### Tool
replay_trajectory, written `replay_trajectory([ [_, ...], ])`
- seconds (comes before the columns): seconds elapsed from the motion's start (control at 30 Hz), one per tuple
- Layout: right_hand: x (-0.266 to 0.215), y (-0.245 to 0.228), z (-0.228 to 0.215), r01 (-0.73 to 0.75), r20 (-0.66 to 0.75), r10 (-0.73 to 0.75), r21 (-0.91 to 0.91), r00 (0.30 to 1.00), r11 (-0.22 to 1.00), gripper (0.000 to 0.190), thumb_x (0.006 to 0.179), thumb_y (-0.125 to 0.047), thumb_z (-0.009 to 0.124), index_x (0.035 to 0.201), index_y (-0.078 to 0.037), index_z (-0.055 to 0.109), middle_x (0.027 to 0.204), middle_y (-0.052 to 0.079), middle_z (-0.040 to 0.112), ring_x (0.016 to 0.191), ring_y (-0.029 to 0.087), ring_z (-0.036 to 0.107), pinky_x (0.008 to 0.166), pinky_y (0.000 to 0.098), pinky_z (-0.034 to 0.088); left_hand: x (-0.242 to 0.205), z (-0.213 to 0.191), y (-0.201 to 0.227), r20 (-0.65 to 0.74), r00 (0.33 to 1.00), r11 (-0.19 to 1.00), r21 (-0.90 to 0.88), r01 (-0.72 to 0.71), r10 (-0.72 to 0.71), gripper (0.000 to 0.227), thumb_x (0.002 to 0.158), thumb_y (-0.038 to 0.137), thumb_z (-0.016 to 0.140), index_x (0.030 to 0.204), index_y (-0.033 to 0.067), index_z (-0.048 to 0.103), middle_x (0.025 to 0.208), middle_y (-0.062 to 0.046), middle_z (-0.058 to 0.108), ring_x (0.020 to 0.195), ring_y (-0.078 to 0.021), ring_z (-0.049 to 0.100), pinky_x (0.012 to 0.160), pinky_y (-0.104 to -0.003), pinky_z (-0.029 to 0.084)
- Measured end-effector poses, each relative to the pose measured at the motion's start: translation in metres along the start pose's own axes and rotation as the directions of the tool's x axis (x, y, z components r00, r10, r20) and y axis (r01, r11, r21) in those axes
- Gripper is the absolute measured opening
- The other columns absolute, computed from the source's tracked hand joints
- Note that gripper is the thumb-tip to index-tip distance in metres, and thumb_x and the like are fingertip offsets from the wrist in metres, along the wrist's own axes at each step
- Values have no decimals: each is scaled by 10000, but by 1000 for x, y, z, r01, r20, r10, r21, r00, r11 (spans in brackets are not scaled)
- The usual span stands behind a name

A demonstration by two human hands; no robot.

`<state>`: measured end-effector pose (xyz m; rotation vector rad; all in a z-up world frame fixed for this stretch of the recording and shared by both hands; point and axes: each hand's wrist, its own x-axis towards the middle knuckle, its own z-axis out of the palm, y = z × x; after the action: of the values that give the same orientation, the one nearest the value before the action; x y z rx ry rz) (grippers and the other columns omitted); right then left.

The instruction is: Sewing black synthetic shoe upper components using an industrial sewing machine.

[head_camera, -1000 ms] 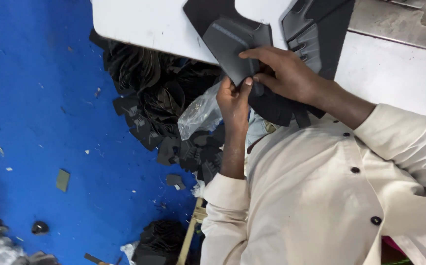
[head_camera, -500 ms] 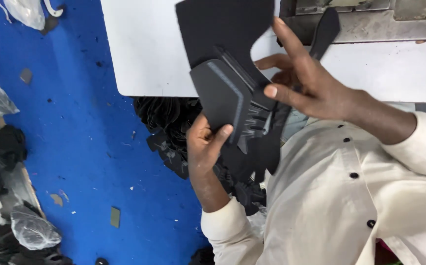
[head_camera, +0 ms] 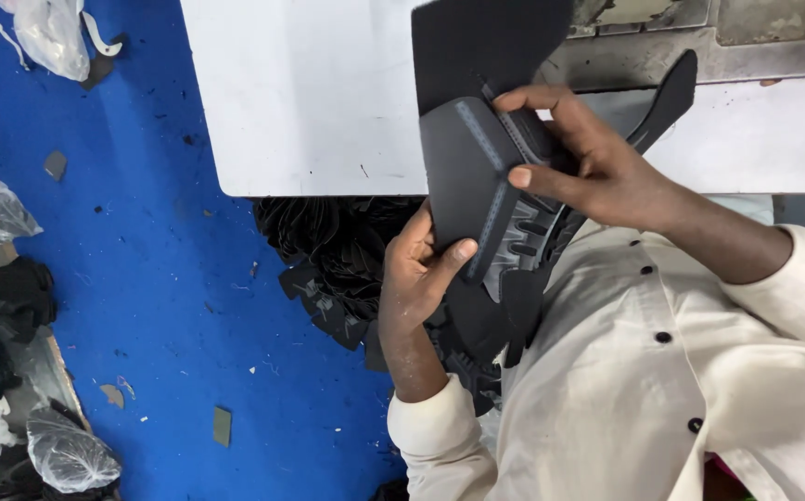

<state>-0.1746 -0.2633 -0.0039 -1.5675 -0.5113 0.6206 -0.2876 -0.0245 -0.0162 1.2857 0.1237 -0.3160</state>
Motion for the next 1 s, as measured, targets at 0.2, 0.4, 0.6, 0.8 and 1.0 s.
replay_trajectory([
  [0.2, -4, 3, 4, -293, -82, 301, 98, 950, 951, 829, 992, -92, 717, 1664, -191, 241, 1255, 116, 654, 1076, 176, 687, 864, 338, 633, 2, -1, 0, 32, 999, 999, 45, -4, 3, 573, 1039, 110, 690, 1522, -93, 458, 1308, -151, 695, 1195, -152, 662, 1047, -301, 527],
  [0.4, -3, 9, 3, 217, -122, -234, -141, 964, 966, 821, 999, -69, 707, 1635, -171, 199, 1695, 131, 210, 1531, 253, 394, 1089, 383, 531, 1, -3, -4, 47, 999, 999, 32, 1, -2, 536, 1053, 128, 688, 1498, -96, 490, 1304, -150, 697, 1196, -156, 661, 1043, -305, 534],
  [0.6, -4, 5, -4, -81, -77, 94, 151, 993, 985, 775, 1038, -104, 575, 1672, -182, 137, 1678, 121, 268, 1241, 236, 577, 1028, 376, 583, 4, -2, 0, 20, 1000, 996, 94, -2, 1, 571, 1038, 165, 706, 1503, -92, 495, 1276, -150, 714, 1153, -151, 678, 1003, -298, 545],
  [0.8, -5, 7, 1, 102, -108, -109, -61, 988, 993, 846, 1016, 1, 651, 1670, -158, 138, 1709, 143, 176, 1466, 266, 455, 1137, 412, 538, 6, -5, 2, 56, 998, 997, 81, -5, 0, 566, 1041, 155, 707, 1500, -93, 486, 1291, -162, 707, 1180, -160, 673, 1024, -303, 543],
  [1.0, -11, 13, 14, 216, -187, -248, -176, 951, 960, 870, 1010, 67, 669, 1673, -125, 140, 1709, 143, 184, 1543, 296, 399, 1141, 412, 524, 19, 6, 21, 31, 998, 974, 219, -59, 53, 589, 1042, 153, 661, 1534, -71, 426, 1312, -155, 677, 1208, -185, 654, 1048, -322, 531],
])
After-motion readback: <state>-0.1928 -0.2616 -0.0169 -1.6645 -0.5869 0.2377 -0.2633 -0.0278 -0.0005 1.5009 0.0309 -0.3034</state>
